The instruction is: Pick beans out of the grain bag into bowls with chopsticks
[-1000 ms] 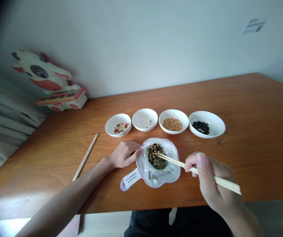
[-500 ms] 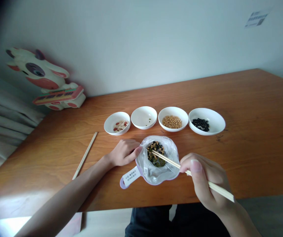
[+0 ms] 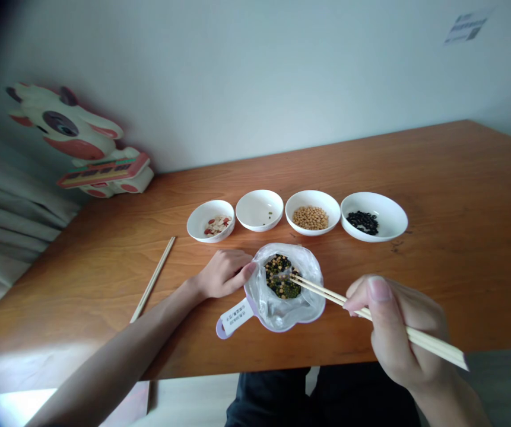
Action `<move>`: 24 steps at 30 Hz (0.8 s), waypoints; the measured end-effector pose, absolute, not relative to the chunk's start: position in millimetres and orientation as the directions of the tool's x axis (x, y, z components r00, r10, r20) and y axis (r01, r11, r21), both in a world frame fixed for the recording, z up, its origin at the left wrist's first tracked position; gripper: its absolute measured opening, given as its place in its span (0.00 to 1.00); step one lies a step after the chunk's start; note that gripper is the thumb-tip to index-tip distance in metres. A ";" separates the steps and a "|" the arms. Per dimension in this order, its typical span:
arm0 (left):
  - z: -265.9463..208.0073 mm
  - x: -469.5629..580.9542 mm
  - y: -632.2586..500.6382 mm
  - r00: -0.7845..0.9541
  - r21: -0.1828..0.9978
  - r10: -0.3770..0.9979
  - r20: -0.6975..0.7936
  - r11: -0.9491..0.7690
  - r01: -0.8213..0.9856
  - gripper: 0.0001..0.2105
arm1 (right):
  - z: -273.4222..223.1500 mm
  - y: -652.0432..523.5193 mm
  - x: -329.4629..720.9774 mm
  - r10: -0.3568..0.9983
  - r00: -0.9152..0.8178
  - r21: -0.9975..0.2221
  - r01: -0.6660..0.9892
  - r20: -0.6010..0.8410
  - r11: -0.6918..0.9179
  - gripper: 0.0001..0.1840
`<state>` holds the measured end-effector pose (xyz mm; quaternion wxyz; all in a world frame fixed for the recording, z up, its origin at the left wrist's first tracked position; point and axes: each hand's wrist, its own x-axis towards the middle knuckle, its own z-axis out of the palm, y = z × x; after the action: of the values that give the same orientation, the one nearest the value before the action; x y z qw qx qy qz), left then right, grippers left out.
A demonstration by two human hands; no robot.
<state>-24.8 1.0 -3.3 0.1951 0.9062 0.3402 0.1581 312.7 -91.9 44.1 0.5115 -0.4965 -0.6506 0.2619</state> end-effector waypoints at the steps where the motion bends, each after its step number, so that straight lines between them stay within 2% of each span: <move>1: -3.3 -24.8 0.9 0.718 0.461 0.679 0.155 -0.692 0.555 0.22 | 47.2 -92.8 310.3 0.922 0.040 -0.860 0.378 0.385 0.343 0.21; 6: -3.9 -24.9 0.7 0.716 0.464 0.681 0.155 -0.690 0.556 0.22 | 58.0 -94.3 303.8 0.919 0.009 -0.836 0.419 0.395 0.355 0.21; 11: -4.2 -24.9 0.8 0.717 0.474 0.680 0.157 -0.688 0.549 0.22 | 46.7 -90.2 312.1 0.926 -0.215 -0.853 0.367 0.310 0.370 0.21; 14: -4.4 -25.0 0.6 0.717 0.472 0.679 0.159 -0.690 0.549 0.21 | 37.5 -90.4 316.0 0.920 -0.175 -0.845 0.365 0.350 0.391 0.20; 17: -4.8 -25.2 0.6 0.716 0.470 0.679 0.162 -0.691 0.549 0.21 | 34.2 -91.1 315.2 0.925 -0.099 -0.885 0.270 0.366 0.379 0.26; 19: -5.1 -25.2 0.8 0.715 0.471 0.679 0.166 -0.692 0.548 0.21 | 33.8 -90.1 313.5 0.930 -0.157 -0.905 0.224 0.333 0.362 0.28; 22: -5.0 -25.1 1.2 0.717 0.477 0.675 0.176 -0.695 0.537 0.21 | 31.0 -87.4 312.6 0.915 -0.261 -0.890 0.263 0.306 0.373 0.26; 24: -4.4 -24.9 1.2 0.720 0.480 0.670 0.183 -0.700 0.529 0.20 | 27.3 -86.6 314.0 0.911 -0.228 -0.861 0.309 0.345 0.403 0.24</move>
<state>-24.9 1.2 -4.4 0.2012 0.9052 0.3312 0.1747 314.0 -86.6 27.3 0.4477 -0.4308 -0.7080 0.3357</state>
